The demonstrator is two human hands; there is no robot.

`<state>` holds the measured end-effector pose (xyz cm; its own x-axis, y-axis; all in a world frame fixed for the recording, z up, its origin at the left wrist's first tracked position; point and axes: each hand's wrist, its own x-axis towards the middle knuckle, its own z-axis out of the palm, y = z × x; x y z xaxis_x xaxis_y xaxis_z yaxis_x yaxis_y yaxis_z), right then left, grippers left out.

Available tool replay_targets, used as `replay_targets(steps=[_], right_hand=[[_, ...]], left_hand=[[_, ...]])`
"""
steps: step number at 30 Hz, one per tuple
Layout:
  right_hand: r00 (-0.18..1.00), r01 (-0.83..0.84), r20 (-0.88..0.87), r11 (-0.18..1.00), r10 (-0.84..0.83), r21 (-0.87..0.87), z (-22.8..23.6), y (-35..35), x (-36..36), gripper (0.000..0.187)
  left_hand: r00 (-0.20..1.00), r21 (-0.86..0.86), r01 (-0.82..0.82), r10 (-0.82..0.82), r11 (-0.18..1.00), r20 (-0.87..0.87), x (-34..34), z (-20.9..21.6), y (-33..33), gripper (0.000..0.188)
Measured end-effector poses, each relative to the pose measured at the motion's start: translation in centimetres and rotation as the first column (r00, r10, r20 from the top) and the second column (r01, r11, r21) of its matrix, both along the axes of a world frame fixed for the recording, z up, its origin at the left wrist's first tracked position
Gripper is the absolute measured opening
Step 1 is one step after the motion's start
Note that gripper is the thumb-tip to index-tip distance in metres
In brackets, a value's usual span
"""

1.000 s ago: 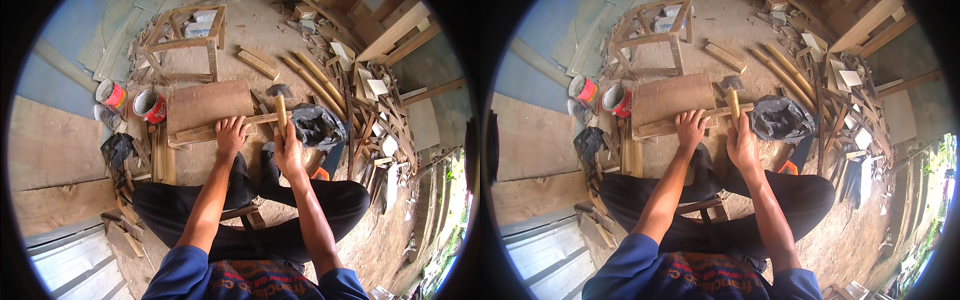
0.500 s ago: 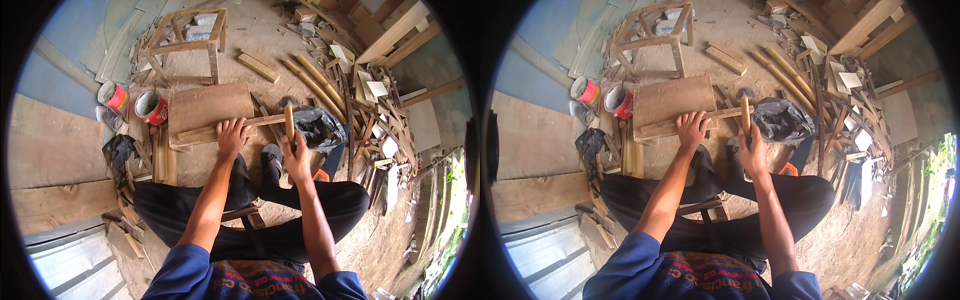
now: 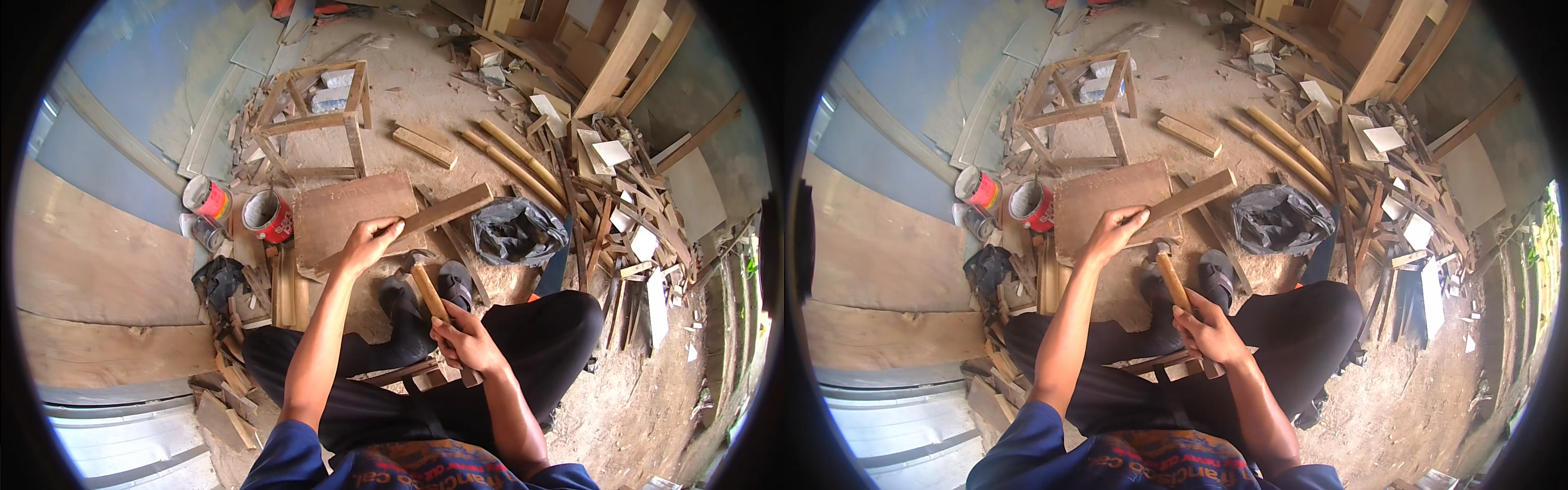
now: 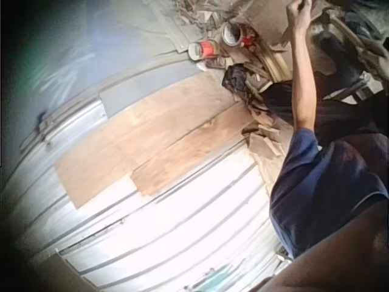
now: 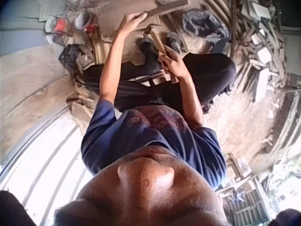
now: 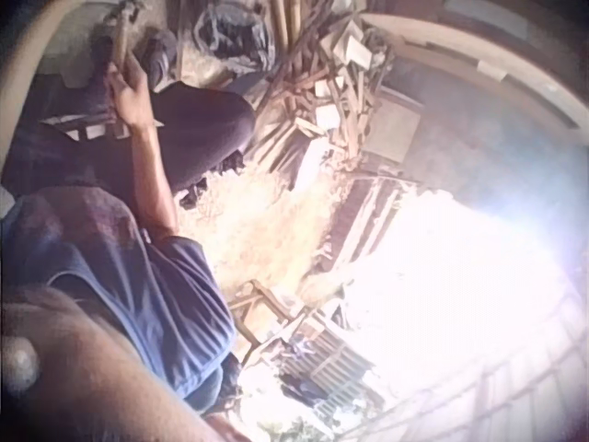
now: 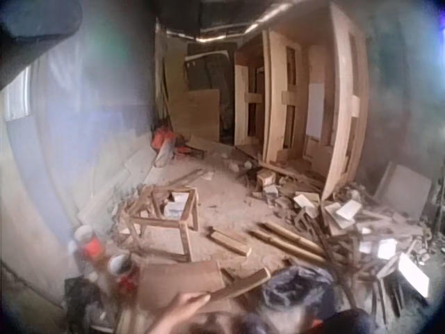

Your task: The person sits on a small stool and uses a hammer to tap and separate a wooden frame from a board. They then use a hand saw to cut a small wooden piece placed on the board. The person handles the frame and board repeatedly, adjusting their positions during the process.

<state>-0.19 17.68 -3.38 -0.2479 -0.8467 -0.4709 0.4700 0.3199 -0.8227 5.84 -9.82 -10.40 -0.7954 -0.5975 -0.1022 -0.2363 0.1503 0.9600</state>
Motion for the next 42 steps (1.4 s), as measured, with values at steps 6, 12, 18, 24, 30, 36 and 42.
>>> replay_targets(steps=[6, 12, 18, 24, 30, 36, 42], right_hand=[[0.99, -0.123, 0.072, 0.992, 0.121, 0.013, 4.0, 0.3, -0.7, 0.015], [0.955, -0.206, 0.219, 0.979, 0.2, 0.007, 3.5, 1.4, -1.1, 0.013], [0.96, -0.234, 0.163, 0.972, 0.229, 0.012, 3.5, 1.7, -1.1, 0.011], [0.974, -0.222, 0.052, 0.975, 0.223, -0.017, 2.6, 1.7, -1.0, 0.021], [0.986, -0.157, 0.051, 0.987, 0.159, -0.034, 3.9, 2.4, -0.6, 0.041], [0.972, -0.129, 0.174, 0.98, 0.156, -0.154, 2.8, 2.9, 1.0, 0.048], [0.994, -0.106, 0.026, 0.993, 0.107, -0.042, 2.7, 2.4, 3.1, 0.049]], left_hand=[[0.996, 0.005, 0.089, -0.089, 0.996, -0.033, 3.5, 2.3, 1.3, 0.038], [0.98, -0.015, 0.196, -0.197, 0.98, -0.038, 5.6, 2.3, 1.3, 0.036], [0.975, -0.096, 0.224, -0.224, 0.97, 0.008, 6.2, 3.3, 1.2, 0.033], [0.977, -0.196, 0.215, -0.214, 0.957, 0.028, 6.7, 3.5, 0.5, 0.038], [0.993, -0.5, 0.091, -0.041, 0.861, 0.111, 8.9, 0.3, -3.0, 0.05], [0.999, -0.668, -0.05, 0.046, 0.742, -0.023, 9.3, -0.8, -5.0, 0.059], [0.966, -0.706, -0.218, 0.252, 0.674, -0.058, 8.8, -2.8, -3.6, 0.065]])
